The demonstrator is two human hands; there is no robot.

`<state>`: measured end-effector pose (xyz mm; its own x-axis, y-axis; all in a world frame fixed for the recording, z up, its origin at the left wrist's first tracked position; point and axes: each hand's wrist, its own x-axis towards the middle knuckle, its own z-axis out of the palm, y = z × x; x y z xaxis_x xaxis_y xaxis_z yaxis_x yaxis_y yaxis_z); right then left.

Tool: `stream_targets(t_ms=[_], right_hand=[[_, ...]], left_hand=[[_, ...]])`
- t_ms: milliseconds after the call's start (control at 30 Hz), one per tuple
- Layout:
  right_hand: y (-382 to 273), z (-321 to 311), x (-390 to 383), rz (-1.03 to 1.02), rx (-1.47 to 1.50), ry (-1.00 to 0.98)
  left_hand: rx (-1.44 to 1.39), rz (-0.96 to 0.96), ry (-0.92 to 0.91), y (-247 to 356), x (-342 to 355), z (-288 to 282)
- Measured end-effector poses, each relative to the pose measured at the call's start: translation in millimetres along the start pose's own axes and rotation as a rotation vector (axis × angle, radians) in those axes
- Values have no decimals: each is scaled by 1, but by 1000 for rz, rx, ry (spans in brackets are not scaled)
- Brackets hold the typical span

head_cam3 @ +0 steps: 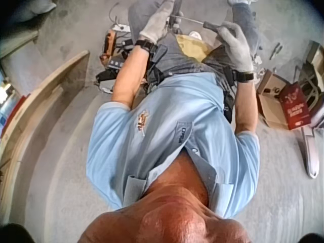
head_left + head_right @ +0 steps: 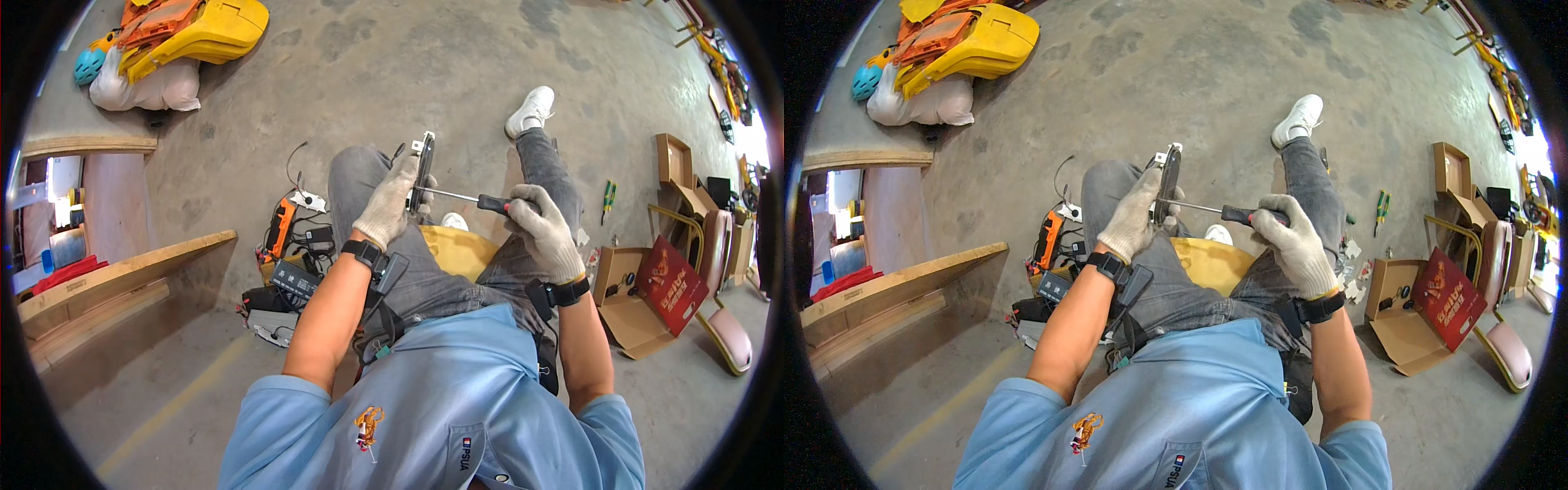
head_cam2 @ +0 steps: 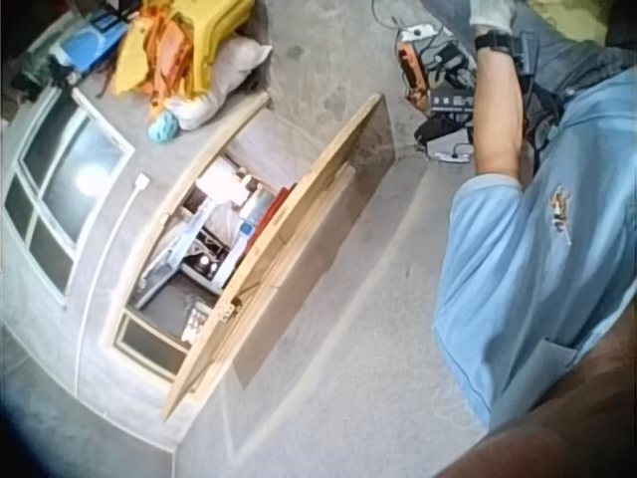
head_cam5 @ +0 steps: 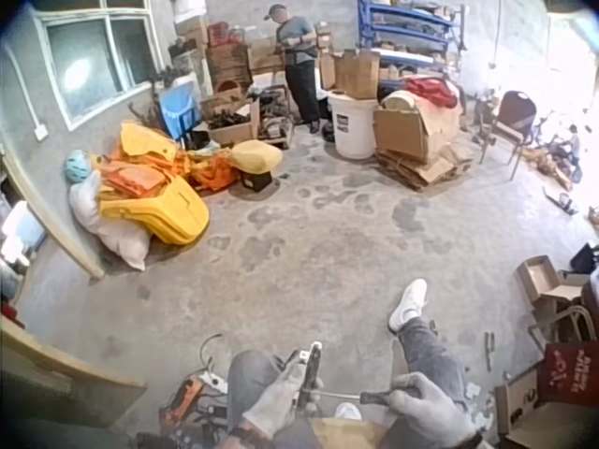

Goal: The recorder is using a screwdriver to disassemble and repair a motorcycle instrument cluster/dashboard while seated in a workshop.

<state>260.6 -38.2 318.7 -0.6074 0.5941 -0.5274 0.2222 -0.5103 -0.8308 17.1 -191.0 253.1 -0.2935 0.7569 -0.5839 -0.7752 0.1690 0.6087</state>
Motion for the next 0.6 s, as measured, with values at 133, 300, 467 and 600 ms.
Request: stream_targets(t_ms=[133,300,467,600], right_hand=[[-28,-6,-1,283,-129,-115],[6,-9,8,69,36,-51],[7,-4,7,-35,92,25],[-13,-8,4,175,-131,-89]], left_hand=[[13,3,20,2,-3,-3],[27,13,15,-2,0,-2],[70,-8,34,-2,-1,-1],[58,10,32,-2,-2,-4]])
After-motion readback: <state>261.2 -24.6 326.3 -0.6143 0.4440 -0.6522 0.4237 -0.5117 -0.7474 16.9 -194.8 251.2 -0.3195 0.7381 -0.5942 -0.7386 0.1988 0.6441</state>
